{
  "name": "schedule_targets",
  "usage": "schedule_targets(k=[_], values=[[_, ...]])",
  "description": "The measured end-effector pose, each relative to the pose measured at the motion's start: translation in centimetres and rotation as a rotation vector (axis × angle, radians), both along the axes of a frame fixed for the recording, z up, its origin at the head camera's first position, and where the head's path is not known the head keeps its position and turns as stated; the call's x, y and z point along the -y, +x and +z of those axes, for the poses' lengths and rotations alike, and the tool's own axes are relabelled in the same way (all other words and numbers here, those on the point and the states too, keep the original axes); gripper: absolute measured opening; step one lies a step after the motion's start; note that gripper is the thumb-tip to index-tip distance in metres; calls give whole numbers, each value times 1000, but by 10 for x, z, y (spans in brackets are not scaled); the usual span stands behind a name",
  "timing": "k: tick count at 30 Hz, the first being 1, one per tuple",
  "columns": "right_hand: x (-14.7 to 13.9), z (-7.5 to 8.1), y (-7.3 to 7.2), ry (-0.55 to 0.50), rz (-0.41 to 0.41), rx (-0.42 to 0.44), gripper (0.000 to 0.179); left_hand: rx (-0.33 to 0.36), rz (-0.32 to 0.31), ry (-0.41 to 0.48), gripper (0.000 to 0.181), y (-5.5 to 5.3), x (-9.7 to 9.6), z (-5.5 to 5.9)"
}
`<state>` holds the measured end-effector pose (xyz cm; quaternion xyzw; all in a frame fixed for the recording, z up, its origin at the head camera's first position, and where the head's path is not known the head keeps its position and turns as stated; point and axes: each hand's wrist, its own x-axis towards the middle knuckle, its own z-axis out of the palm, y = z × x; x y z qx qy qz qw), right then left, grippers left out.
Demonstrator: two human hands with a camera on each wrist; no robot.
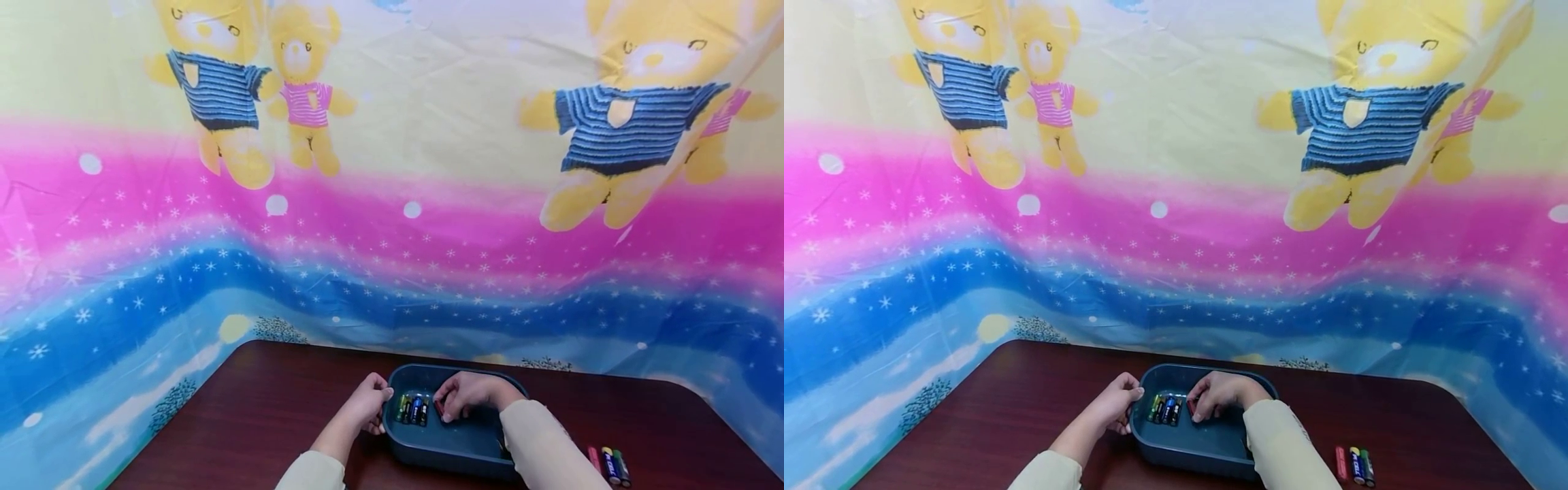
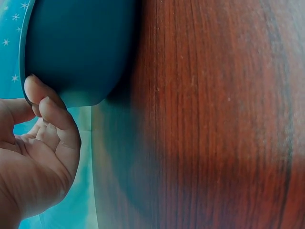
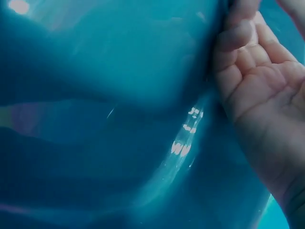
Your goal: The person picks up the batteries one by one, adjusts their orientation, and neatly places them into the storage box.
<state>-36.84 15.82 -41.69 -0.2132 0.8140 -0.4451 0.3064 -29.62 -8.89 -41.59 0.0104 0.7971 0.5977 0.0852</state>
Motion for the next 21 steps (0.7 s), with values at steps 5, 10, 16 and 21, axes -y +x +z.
schedule_targets(k=[5, 10, 16, 21], values=[[3, -1, -1, 25, -4, -18, 37, -5, -4, -1, 8, -1, 0, -1], [5, -1, -1, 51, 7, -40, 36, -7, 0, 1, 9, -2, 0, -1], [7, -1, -1, 78, 9, -55, 35, -1, 5, 2, 9, -2, 0, -2], [8, -2, -1, 80, 5, -56, 35, 4, 7, -2, 8, -2, -1, -2]])
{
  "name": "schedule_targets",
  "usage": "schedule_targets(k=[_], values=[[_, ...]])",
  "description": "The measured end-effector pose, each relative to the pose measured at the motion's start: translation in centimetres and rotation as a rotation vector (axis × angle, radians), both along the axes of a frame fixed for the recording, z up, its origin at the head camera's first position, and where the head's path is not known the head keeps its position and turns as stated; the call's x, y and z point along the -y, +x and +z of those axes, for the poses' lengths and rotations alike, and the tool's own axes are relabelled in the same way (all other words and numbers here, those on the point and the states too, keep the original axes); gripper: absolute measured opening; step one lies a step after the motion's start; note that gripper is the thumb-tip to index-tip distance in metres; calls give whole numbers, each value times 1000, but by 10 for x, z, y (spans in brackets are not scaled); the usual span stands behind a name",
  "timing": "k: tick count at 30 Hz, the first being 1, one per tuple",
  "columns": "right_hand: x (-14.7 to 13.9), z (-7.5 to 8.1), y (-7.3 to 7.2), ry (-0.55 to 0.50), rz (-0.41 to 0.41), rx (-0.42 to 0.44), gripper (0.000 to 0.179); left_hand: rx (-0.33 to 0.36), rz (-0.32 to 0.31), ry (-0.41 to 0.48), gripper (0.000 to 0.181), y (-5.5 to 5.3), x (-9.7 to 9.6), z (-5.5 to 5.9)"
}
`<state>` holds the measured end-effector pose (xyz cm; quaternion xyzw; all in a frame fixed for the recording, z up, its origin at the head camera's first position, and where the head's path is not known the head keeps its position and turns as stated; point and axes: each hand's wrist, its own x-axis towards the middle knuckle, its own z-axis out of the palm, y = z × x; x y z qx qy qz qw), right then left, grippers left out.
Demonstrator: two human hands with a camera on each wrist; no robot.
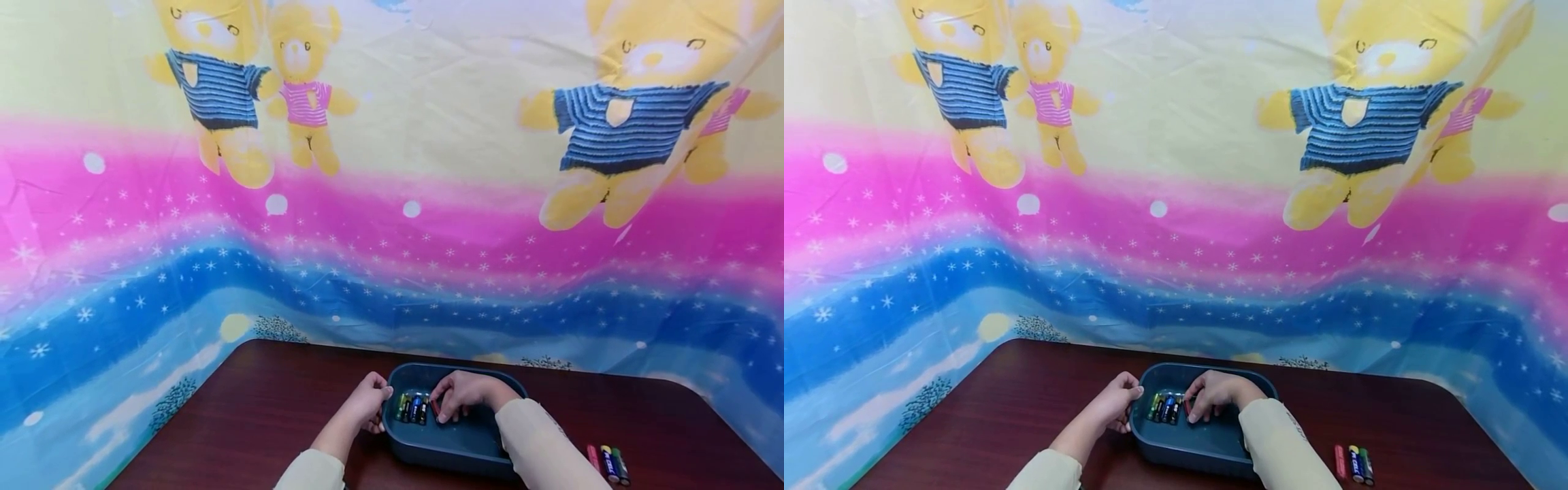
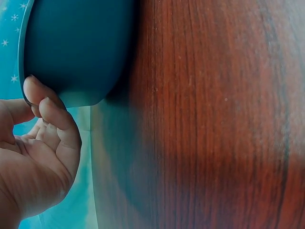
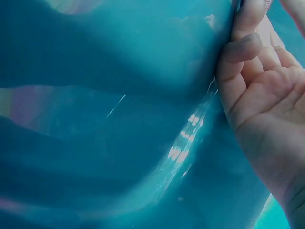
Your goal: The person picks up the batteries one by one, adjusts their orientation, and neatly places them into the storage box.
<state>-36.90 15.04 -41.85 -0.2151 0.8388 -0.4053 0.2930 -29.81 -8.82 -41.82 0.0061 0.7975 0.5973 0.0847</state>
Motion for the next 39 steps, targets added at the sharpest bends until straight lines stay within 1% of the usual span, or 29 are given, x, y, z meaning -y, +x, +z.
schedule_targets(k=[13, 23, 30, 35, 39], values=[[-1, 2, 1, -13, -2, 17, 35, -2, 6, -3, 8, 1, -1, 2], [-1, 3, 1, -23, -9, 10, 33, -13, 3, -5, 8, 0, -1, 3], [-1, 4, 0, -19, -17, 11, 34, -4, 6, -5, 7, 1, -2, 5], [0, 8, 2, 2, -22, 24, 37, -24, -18, -28, 8, 1, -2, 6], [3, 16, 5, 47, -10, 66, 40, -38, -37, -62, 9, 4, 0, 7]])
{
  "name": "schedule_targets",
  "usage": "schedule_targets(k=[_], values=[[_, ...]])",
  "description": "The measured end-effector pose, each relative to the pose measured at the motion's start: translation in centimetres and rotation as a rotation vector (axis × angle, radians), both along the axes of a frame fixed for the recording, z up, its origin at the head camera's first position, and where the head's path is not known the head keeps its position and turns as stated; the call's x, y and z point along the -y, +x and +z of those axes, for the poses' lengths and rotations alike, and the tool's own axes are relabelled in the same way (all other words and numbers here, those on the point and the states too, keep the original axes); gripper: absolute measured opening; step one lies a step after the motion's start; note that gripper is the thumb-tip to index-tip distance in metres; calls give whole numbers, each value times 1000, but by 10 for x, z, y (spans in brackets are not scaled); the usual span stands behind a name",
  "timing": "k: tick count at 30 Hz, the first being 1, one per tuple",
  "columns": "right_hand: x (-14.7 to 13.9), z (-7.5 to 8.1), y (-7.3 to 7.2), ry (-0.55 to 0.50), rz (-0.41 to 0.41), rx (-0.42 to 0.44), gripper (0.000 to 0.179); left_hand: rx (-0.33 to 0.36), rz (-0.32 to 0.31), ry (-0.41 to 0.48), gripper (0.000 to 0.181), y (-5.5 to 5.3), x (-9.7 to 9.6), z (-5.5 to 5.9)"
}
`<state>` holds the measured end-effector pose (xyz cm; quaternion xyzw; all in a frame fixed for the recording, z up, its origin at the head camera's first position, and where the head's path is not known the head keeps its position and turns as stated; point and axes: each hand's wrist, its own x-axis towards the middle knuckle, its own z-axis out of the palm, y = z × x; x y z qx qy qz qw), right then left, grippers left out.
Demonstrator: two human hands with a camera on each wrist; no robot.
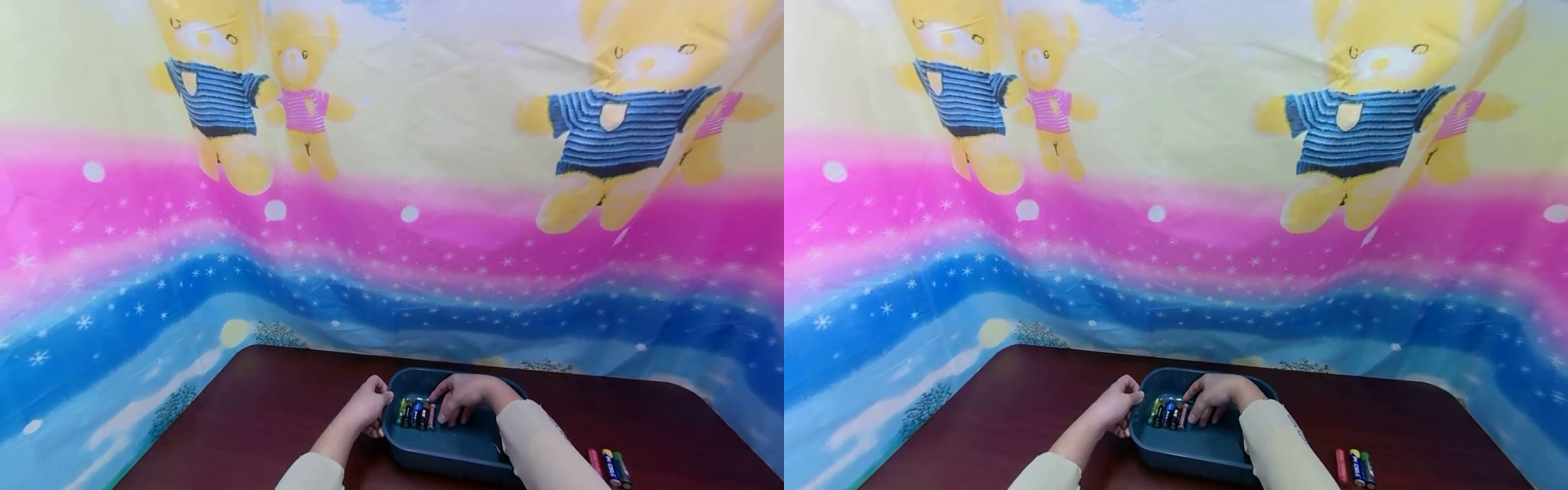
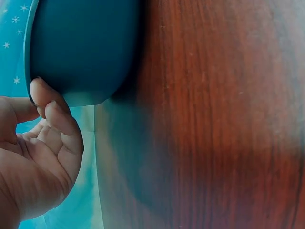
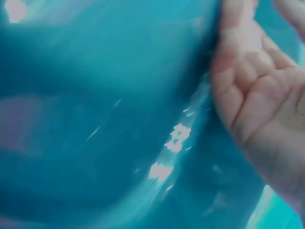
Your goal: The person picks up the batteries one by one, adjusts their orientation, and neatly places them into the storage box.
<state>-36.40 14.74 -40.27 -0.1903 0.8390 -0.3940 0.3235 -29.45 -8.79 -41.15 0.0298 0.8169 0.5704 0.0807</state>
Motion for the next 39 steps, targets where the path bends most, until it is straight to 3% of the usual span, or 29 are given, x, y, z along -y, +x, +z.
schedule_targets(k=[4, 11, 17, 27, 34, 39], values=[[-1, 16, 4, 66, 9, 0, 41, -9, -15, -17, 9, 2, 1, 2], [-13, 47, 14, 84, 0, -131, 40, -5, -24, -15, 8, 1, 1, 3], [-20, 61, 26, 77, 46, -214, 35, 30, -17, 14, 9, 2, 2, -2], [-45, 63, 48, -20, 55, -360, 22, 5, -10, 3, 11, 2, 0, -1], [-66, 58, 57, 27, -20, -511, 30, -17, -3, -11, 20, 0, -1, -1], [-79, 53, 61, 4, -70, -546, 34, -17, -2, -18, 22, 2, 1, -3]])
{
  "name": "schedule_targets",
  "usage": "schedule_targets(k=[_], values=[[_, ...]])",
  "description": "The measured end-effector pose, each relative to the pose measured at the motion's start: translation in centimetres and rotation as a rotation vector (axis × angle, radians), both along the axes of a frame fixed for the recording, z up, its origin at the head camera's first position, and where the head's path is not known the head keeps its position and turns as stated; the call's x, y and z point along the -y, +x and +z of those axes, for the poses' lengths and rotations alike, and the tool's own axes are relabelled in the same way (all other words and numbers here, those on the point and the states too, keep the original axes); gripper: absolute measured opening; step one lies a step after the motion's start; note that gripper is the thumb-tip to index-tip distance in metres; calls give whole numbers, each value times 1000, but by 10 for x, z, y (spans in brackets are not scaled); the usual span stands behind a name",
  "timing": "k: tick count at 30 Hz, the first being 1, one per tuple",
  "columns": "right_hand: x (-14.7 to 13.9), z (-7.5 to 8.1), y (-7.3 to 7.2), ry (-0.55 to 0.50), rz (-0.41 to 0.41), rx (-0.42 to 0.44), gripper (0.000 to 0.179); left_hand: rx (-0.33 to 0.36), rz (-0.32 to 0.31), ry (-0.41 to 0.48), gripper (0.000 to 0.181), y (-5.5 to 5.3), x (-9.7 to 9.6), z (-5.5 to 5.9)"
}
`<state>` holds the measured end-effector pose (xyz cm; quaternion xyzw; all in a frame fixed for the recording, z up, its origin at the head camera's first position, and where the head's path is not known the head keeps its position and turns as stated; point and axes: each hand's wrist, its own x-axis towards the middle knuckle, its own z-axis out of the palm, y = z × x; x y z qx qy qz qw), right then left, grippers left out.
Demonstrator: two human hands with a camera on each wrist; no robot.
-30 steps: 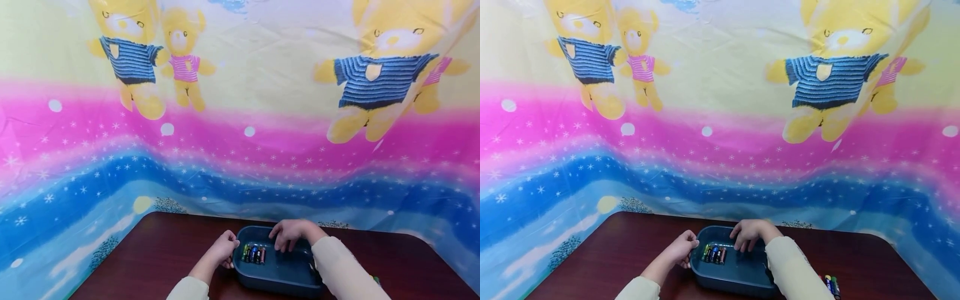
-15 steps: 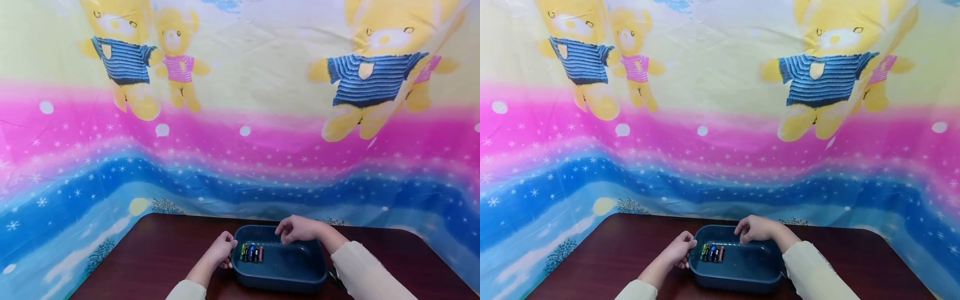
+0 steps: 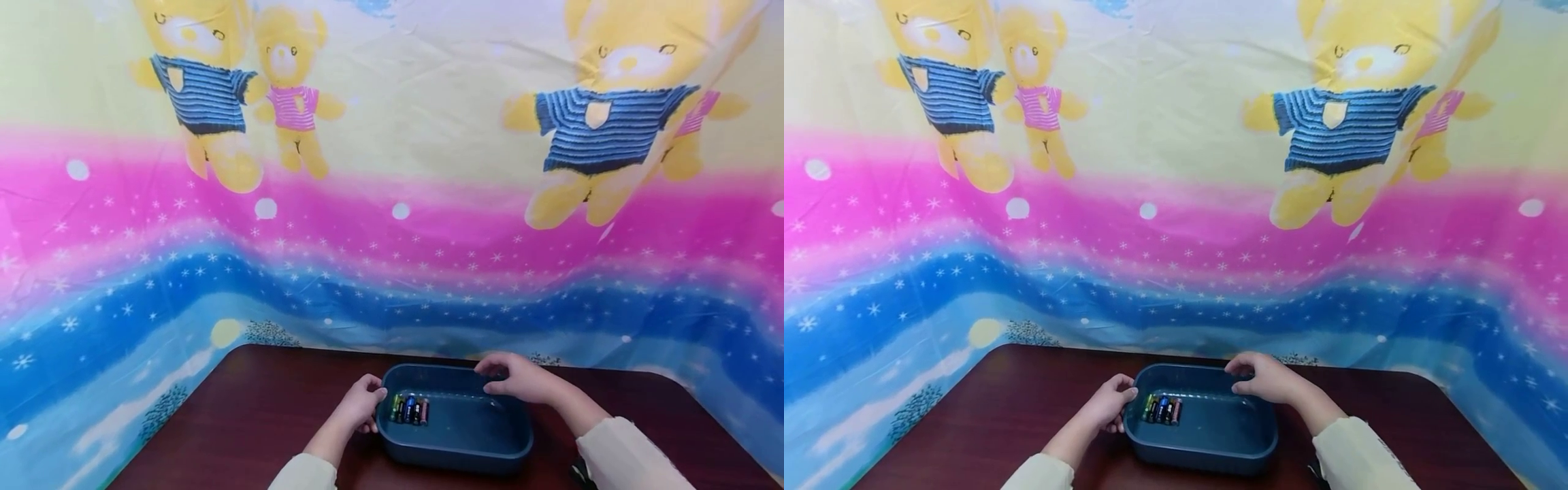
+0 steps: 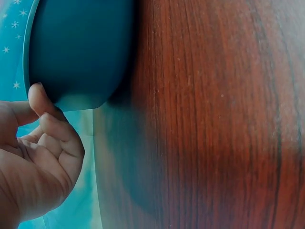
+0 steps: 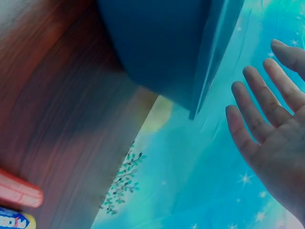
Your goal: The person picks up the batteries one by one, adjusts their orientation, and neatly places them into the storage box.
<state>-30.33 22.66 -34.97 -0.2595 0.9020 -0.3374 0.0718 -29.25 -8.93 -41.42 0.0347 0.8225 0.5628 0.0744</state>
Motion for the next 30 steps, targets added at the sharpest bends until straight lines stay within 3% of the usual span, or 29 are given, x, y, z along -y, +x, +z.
schedule_targets(k=[7, 14, 30], values=[[-14, -4, 5, -8, -30, -31, 39, 1, -4, 23, 21, 1, 1, 2], [-23, -6, 12, -34, -46, 7, 43, 11, -6, 39, 20, 0, 1, 0], [-44, -7, 20, -17, -103, -9, 46, 29, -23, 50, 23, 0, 3, -1]])
